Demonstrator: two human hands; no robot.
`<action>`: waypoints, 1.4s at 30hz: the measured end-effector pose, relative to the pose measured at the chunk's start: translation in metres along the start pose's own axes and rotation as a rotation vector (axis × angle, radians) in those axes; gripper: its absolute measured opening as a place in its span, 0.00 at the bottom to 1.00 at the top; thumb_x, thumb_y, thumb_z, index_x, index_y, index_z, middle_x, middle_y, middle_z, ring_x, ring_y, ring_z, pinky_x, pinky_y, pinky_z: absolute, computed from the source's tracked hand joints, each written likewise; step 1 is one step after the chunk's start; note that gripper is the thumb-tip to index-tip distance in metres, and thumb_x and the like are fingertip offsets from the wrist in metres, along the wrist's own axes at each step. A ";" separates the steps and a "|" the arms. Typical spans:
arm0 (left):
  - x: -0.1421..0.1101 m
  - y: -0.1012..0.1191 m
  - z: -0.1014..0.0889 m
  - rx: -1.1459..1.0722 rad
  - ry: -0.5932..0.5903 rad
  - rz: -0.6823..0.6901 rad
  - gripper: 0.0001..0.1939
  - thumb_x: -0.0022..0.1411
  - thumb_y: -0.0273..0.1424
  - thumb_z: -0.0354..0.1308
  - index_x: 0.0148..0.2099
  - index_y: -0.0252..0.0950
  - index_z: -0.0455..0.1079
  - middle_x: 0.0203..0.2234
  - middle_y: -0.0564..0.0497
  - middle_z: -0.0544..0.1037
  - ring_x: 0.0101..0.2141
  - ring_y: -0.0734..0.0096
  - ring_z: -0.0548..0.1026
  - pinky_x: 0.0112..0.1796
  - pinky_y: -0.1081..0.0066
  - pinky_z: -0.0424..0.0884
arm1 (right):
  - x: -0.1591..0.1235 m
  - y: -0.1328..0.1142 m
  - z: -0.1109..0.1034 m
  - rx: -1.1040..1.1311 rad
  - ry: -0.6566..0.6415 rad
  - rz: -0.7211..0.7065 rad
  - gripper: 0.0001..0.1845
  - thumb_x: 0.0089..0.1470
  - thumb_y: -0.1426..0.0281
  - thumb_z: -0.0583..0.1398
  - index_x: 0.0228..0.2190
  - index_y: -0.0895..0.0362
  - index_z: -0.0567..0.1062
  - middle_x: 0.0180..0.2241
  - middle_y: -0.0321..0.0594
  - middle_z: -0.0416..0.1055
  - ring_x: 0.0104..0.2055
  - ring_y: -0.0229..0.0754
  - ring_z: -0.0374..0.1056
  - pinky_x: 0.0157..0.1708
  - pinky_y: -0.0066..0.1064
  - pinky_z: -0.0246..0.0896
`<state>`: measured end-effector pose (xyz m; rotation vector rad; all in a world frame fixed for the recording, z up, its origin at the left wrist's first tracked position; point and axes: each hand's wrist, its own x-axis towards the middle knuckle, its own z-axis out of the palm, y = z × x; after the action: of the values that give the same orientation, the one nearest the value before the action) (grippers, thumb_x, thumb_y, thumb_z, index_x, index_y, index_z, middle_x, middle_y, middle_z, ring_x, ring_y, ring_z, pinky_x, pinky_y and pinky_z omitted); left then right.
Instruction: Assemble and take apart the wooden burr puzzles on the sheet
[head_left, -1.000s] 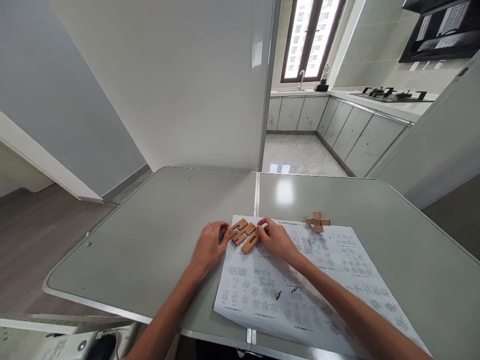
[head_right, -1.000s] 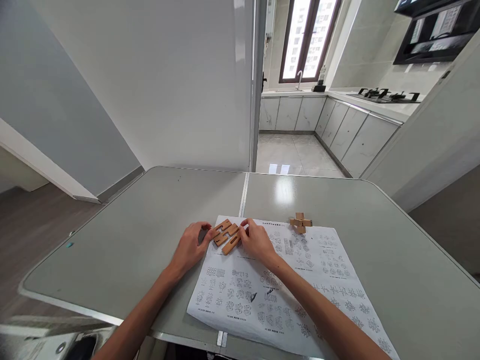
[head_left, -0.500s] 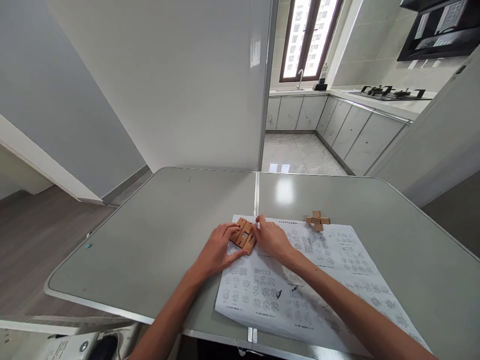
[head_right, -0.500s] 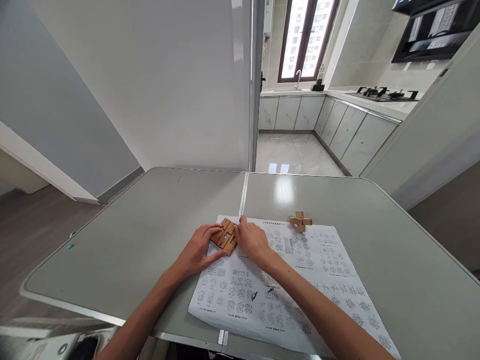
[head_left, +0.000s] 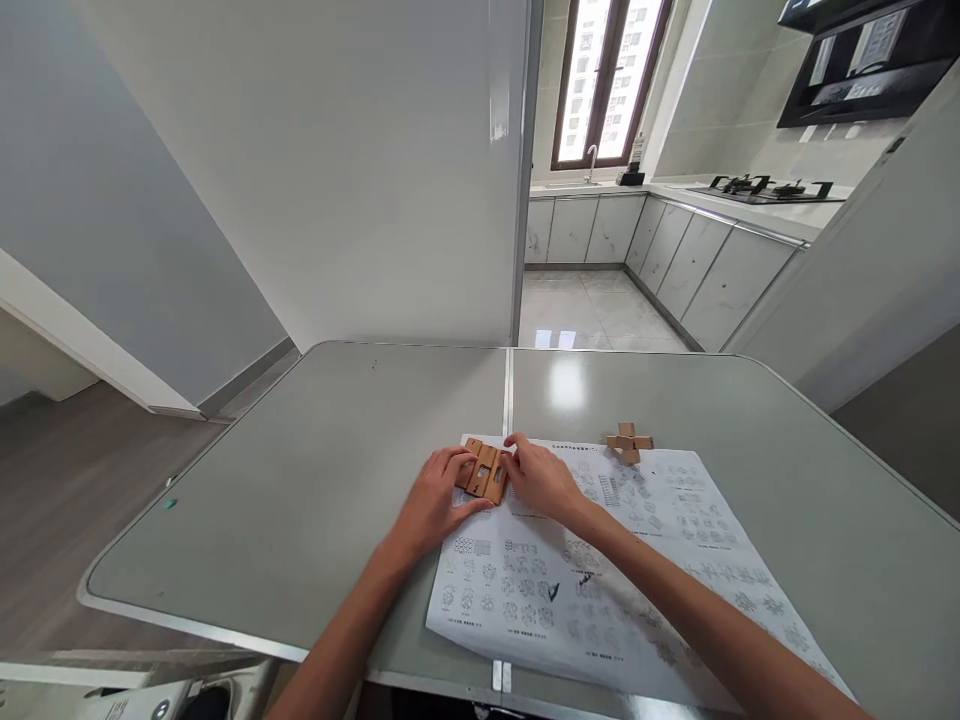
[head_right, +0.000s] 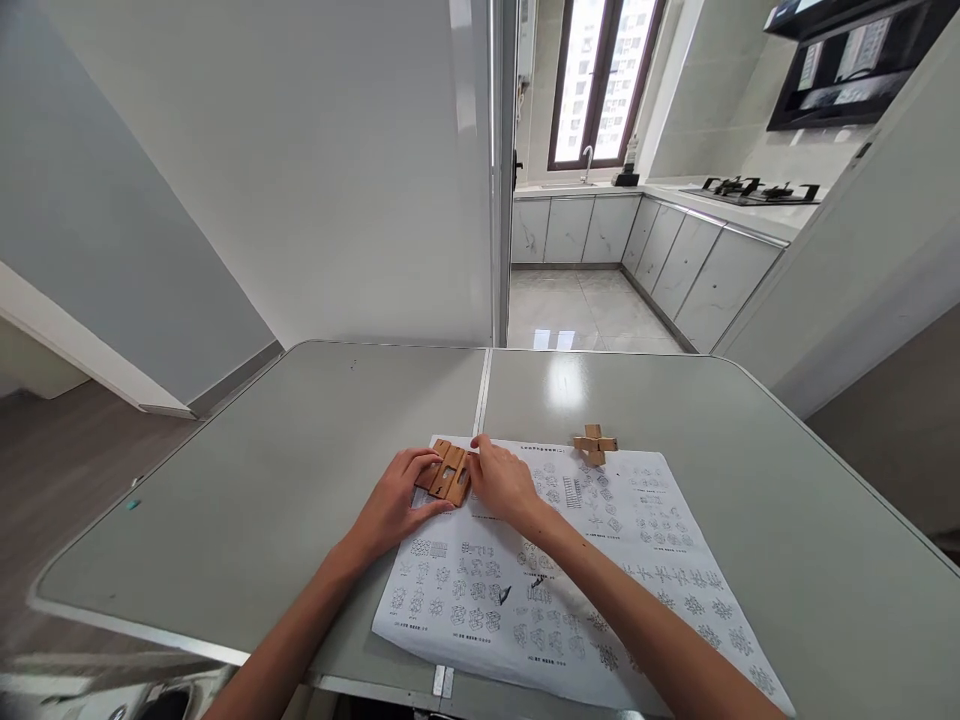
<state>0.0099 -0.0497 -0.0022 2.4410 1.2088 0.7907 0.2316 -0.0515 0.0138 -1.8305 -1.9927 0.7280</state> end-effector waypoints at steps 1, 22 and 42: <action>0.001 0.001 0.001 -0.004 0.005 -0.006 0.30 0.59 0.38 0.74 0.59 0.43 0.67 0.57 0.43 0.74 0.57 0.50 0.73 0.57 0.51 0.72 | 0.000 0.001 -0.001 0.019 0.000 -0.009 0.13 0.73 0.66 0.50 0.54 0.55 0.68 0.47 0.48 0.82 0.47 0.51 0.77 0.35 0.33 0.57; 0.005 -0.001 0.005 0.105 0.108 -0.072 0.27 0.61 0.41 0.72 0.57 0.43 0.67 0.53 0.44 0.75 0.51 0.52 0.76 0.50 0.54 0.75 | -0.069 0.055 -0.052 0.305 0.101 -0.297 0.13 0.71 0.62 0.52 0.45 0.52 0.75 0.36 0.40 0.78 0.26 0.41 0.71 0.28 0.34 0.69; 0.009 0.001 0.005 0.196 0.096 -0.135 0.27 0.62 0.47 0.70 0.55 0.41 0.66 0.52 0.45 0.75 0.50 0.52 0.75 0.50 0.54 0.74 | -0.055 0.162 -0.066 0.267 0.703 0.214 0.25 0.65 0.46 0.54 0.43 0.55 0.73 0.16 0.28 0.64 0.19 0.42 0.59 0.26 0.32 0.56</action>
<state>0.0184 -0.0429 -0.0030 2.4639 1.5348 0.7917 0.4078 -0.0902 -0.0212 -1.8128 -1.2086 0.3079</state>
